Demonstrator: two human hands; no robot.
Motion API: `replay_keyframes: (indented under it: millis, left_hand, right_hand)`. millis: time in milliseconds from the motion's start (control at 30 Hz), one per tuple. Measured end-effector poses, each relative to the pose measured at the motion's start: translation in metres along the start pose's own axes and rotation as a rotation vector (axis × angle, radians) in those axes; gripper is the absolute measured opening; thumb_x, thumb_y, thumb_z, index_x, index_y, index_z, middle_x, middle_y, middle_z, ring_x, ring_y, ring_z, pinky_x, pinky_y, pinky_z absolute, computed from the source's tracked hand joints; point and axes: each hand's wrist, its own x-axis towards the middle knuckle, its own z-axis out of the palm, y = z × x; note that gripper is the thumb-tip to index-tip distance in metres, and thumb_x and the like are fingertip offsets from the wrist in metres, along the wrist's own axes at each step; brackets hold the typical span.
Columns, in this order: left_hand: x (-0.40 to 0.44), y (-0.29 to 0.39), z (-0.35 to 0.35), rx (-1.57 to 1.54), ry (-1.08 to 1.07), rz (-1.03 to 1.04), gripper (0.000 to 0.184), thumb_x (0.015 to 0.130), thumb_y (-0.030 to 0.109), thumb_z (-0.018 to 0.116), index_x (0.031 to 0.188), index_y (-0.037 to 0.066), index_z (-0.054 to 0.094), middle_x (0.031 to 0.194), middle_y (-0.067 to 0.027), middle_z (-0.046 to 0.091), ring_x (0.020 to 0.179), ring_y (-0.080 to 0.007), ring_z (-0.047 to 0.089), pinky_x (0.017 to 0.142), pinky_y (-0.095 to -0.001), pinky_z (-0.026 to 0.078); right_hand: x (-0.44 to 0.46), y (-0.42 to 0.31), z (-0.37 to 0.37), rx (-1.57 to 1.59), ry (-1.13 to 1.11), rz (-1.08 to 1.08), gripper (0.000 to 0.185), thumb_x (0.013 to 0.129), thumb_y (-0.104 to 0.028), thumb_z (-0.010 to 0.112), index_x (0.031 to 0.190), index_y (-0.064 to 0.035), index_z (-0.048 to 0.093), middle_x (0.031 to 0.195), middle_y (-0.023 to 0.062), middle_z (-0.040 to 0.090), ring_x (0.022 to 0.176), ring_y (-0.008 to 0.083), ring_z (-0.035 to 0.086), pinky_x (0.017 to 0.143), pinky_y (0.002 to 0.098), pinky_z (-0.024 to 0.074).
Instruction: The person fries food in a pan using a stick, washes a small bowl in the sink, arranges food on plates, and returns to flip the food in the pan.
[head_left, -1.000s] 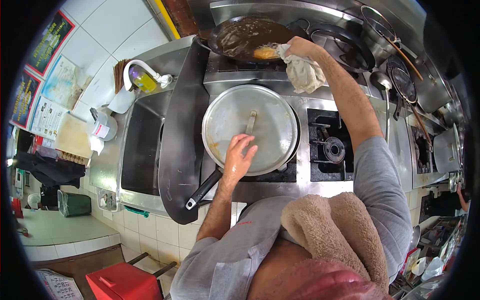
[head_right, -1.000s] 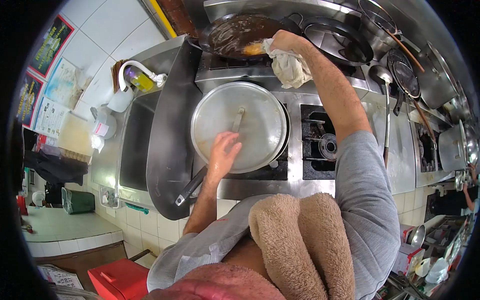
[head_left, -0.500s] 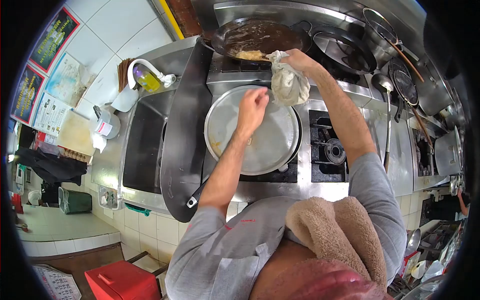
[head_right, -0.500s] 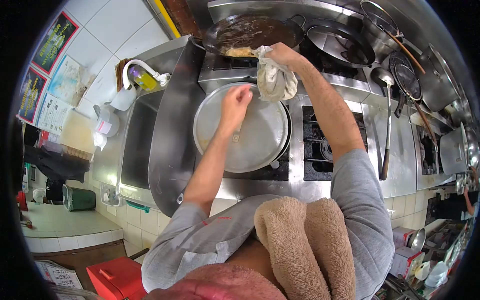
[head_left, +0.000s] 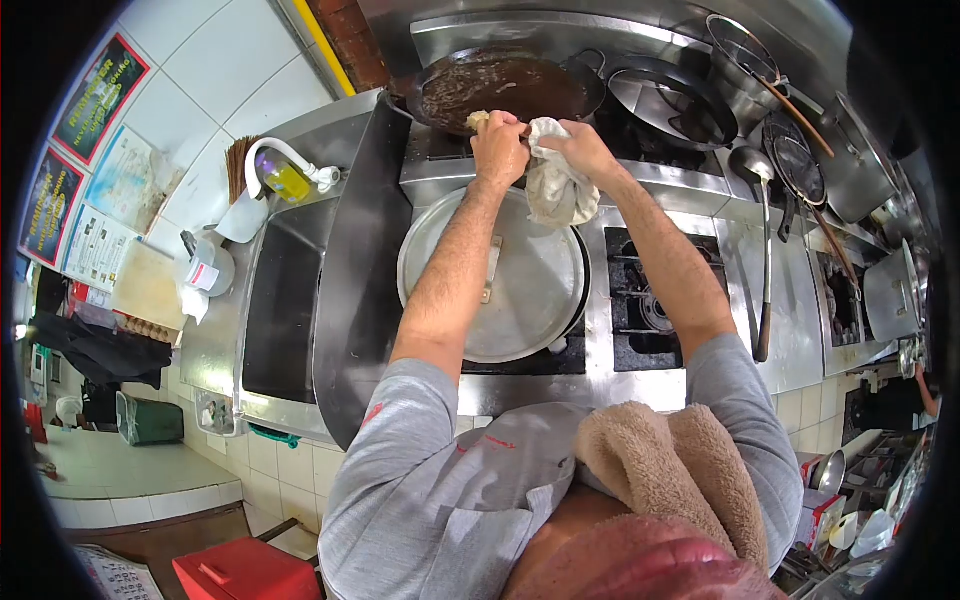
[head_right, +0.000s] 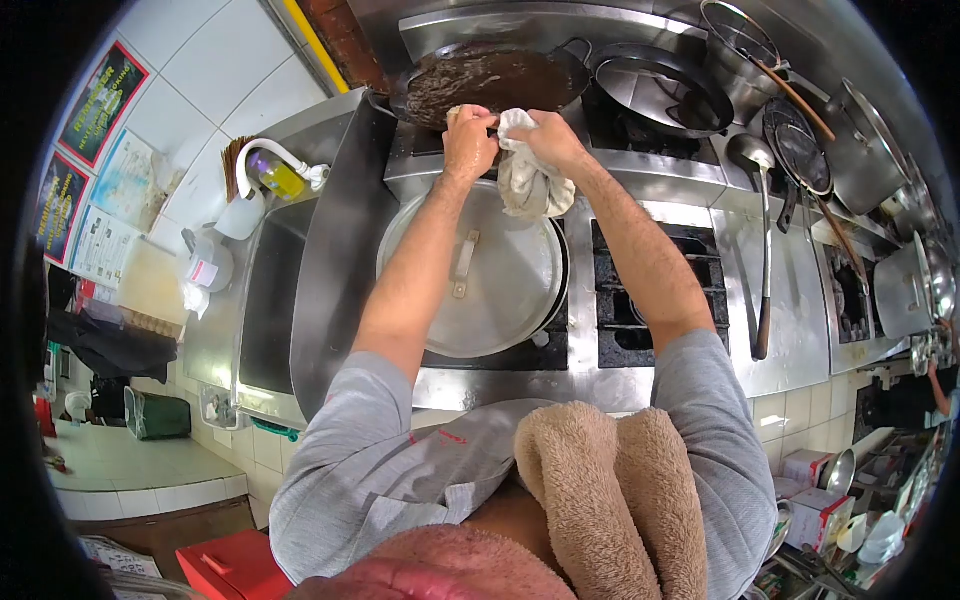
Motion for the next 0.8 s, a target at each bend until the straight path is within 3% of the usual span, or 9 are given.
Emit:
replay_keyframes:
  millis: [67, 300, 400, 533, 600, 667, 733, 767, 800]
  left_hand:
    - [0.003, -0.006, 0.004, -0.018, 0.003, 0.029, 0.014, 0.068, 0.015, 0.069, 0.082, 0.016, 0.068, 0.101, -0.0022, 0.051, 0.101, -0.0258, 0.045, 0.079, -0.042, 0.04]
    - [0.005, -0.007, 0.001, -0.033, 0.045, 0.067, 0.012, 0.069, 0.023, 0.071, 0.08, 0.021, 0.07, 0.096, 0.0025, 0.053, 0.096, -0.0218, 0.047, 0.079, -0.0402, 0.039]
    - [0.004, -0.008, 0.0, -0.045, 0.065, 0.089, 0.012, 0.069, 0.023, 0.071, 0.081, 0.021, 0.071, 0.096, 0.003, 0.054, 0.094, -0.0213, 0.047, 0.077, -0.0395, 0.038]
    - [0.001, -0.006, 0.0, -0.055, 0.081, 0.098, 0.014, 0.072, 0.023, 0.069, 0.086, 0.019, 0.071, 0.094, 0.0019, 0.056, 0.092, -0.0223, 0.048, 0.077, -0.0385, 0.04]
    - [0.0, -0.006, 0.001, -0.053, 0.084, 0.099, 0.015, 0.072, 0.023, 0.07, 0.086, 0.019, 0.071, 0.093, 0.0017, 0.056, 0.091, -0.0225, 0.049, 0.077, -0.0385, 0.04]
    - [0.0, -0.007, 0.0, -0.048, 0.09, 0.096, 0.015, 0.072, 0.022, 0.07, 0.086, 0.019, 0.07, 0.092, 0.0015, 0.056, 0.09, -0.0226, 0.049, 0.077, -0.0386, 0.04]
    - [0.0, -0.008, 0.002, -0.066, 0.096, 0.126, 0.015, 0.072, 0.023, 0.069, 0.087, 0.019, 0.07, 0.091, 0.0007, 0.057, 0.089, -0.0232, 0.05, 0.077, -0.0385, 0.041]
    - [-0.001, -0.007, 0.004, -0.072, 0.088, 0.126, 0.015, 0.072, 0.023, 0.069, 0.087, 0.019, 0.07, 0.091, 0.0007, 0.057, 0.089, -0.0232, 0.05, 0.077, -0.0385, 0.041]
    - [-0.001, -0.006, 0.005, -0.071, 0.094, 0.116, 0.014, 0.072, 0.022, 0.068, 0.086, 0.018, 0.07, 0.091, 0.0003, 0.058, 0.088, -0.0236, 0.051, 0.076, -0.0385, 0.041]
  right_hand:
    - [-0.01, -0.004, -0.002, -0.015, 0.006, 0.033, 0.034, 0.077, -0.022, 0.062, 0.101, 0.0027, 0.059, 0.086, 0.0127, 0.064, 0.077, 0.015, 0.058, 0.071, 0.0314, 0.045]
    - [-0.114, -0.02, -0.03, -0.002, 0.572, -0.119, 0.032, 0.081, -0.025, 0.057, 0.096, 0.0029, 0.059, 0.084, 0.0131, 0.063, 0.077, 0.016, 0.057, 0.07, 0.03, 0.0446]
    - [-0.17, 0.012, -0.034, -0.014, 0.588, -0.004, 0.032, 0.082, -0.024, 0.056, 0.097, 0.0035, 0.059, 0.086, 0.0123, 0.063, 0.077, 0.0151, 0.057, 0.07, 0.0285, 0.0448]
    - [-0.232, 0.083, -0.002, -0.096, 0.516, 0.137, 0.026, 0.083, -0.02, 0.056, 0.095, 0.0021, 0.057, 0.08, 0.0094, 0.061, 0.073, 0.0145, 0.054, 0.069, 0.0306, 0.0453]
    - [-0.249, 0.122, 0.01, -0.29, 0.301, 0.303, 0.033, 0.081, -0.029, 0.059, 0.098, -0.0008, 0.058, 0.086, 0.0186, 0.061, 0.079, 0.0312, 0.06, 0.073, 0.0362, 0.046]
    - [-0.242, 0.138, 0.0, -0.547, 0.025, 0.281, 0.032, 0.081, -0.029, 0.059, 0.099, -0.0026, 0.058, 0.09, 0.0198, 0.059, 0.083, 0.038, 0.057, 0.072, 0.0388, 0.0457]
    - [-0.205, 0.074, 0.001, -0.835, 0.444, -0.192, 0.031, 0.08, -0.027, 0.06, 0.1, -0.0031, 0.057, 0.091, 0.0168, 0.058, 0.084, 0.0369, 0.054, 0.07, 0.0407, 0.0444]
    - [-0.177, 0.038, 0.0, -0.781, 0.46, -0.324, 0.031, 0.079, -0.025, 0.06, 0.101, -0.0038, 0.057, 0.091, 0.0136, 0.056, 0.084, 0.0337, 0.053, 0.068, 0.0423, 0.0429]
    - [-0.155, 0.006, 0.006, -0.779, 0.485, -0.314, 0.031, 0.079, -0.025, 0.06, 0.101, -0.0044, 0.056, 0.088, 0.0122, 0.055, 0.084, 0.0317, 0.053, 0.068, 0.0434, 0.0424]
